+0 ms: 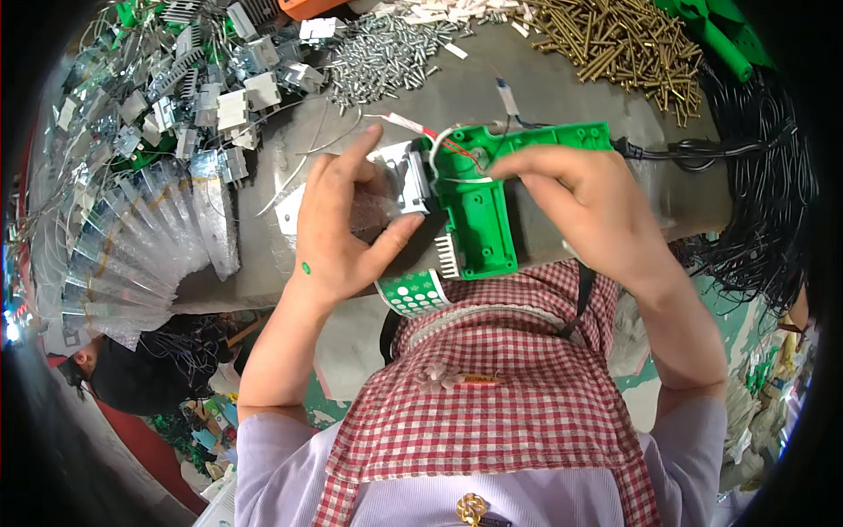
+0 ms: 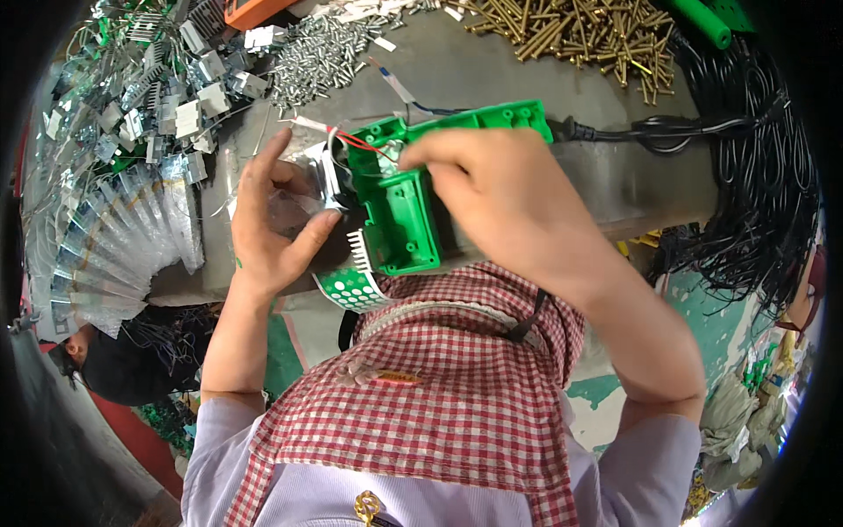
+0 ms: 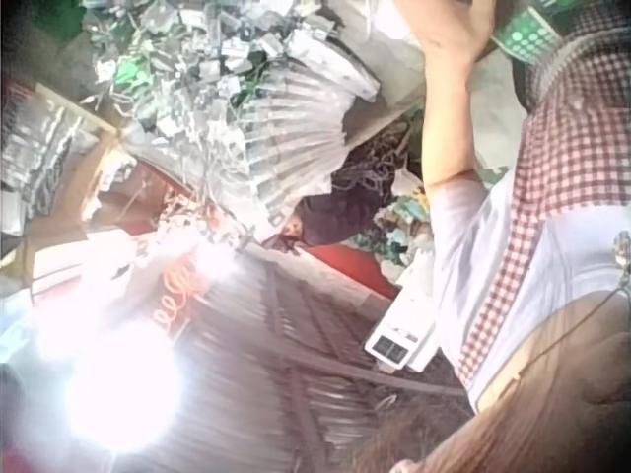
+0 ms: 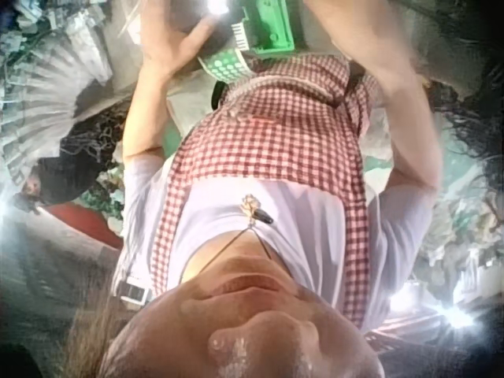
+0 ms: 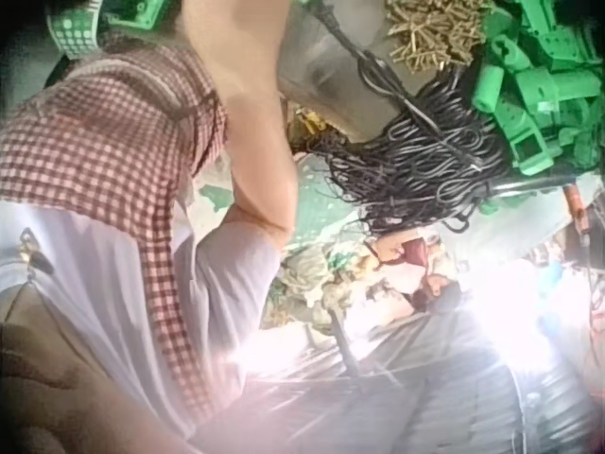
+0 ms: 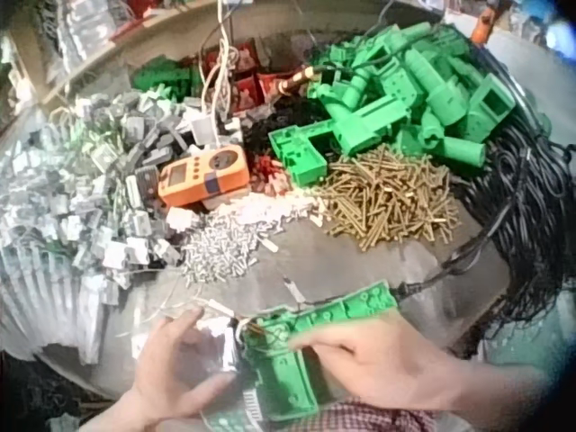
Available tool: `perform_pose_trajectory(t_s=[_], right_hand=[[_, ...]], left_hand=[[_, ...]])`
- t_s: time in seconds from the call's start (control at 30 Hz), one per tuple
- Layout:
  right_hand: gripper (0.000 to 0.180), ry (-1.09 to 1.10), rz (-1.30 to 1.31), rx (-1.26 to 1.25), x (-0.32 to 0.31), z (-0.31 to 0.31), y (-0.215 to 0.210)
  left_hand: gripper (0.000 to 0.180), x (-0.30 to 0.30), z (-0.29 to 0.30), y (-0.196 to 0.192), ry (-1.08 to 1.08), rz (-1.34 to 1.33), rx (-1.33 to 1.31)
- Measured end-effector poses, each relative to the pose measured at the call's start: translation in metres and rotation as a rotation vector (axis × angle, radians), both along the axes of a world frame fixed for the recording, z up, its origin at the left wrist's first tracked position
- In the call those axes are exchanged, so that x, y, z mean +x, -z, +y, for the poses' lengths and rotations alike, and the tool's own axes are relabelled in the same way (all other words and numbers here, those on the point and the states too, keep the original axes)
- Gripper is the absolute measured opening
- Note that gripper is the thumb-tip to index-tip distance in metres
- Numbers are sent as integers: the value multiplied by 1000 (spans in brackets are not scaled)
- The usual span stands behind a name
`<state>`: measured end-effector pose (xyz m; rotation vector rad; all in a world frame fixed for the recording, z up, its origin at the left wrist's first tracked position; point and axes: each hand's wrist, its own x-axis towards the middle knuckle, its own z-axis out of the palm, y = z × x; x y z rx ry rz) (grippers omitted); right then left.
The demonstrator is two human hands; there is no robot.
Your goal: Assembling a handheld electronic device, involving fitting components into a green plastic housing, wiring, and soldering.
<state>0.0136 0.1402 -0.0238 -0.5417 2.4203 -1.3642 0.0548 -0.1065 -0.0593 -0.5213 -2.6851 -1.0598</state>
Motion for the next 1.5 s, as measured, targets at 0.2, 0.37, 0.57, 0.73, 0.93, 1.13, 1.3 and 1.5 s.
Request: perform_pose_trajectory(t_s=[0.2, 0.37, 0.57, 0.73, 0.93, 1.13, 1.3, 1.5], right_hand=[[19, -11, 420, 238, 23, -13, 10], [22, -69, 651, 370, 20, -29, 6], [23, -170, 611, 421, 15, -31, 6], [24, -169, 647, 471, 17, -40, 7], [24, -190, 724, 571, 12, -49, 11], [29, -312, 722, 614, 21, -51, 15], [43, -344, 671, 712, 35, -44, -1], [57, -25, 201, 353, 48, 43, -24]], left_hand=[[78, 1, 3, -1, -3, -33, -5], [77, 3, 3, -1, 6, -23, 10], [77, 2, 2, -4, 6, -93, 21], [78, 1, 0, -5, 4, -94, 60], [82, 1, 3, -3, 32, -21, 56], [70, 1, 4, -3, 45, -55, 72], [47, 3, -1, -6, 32, -77, 63], [40, 17, 12, -24, 86, 231, -181]])
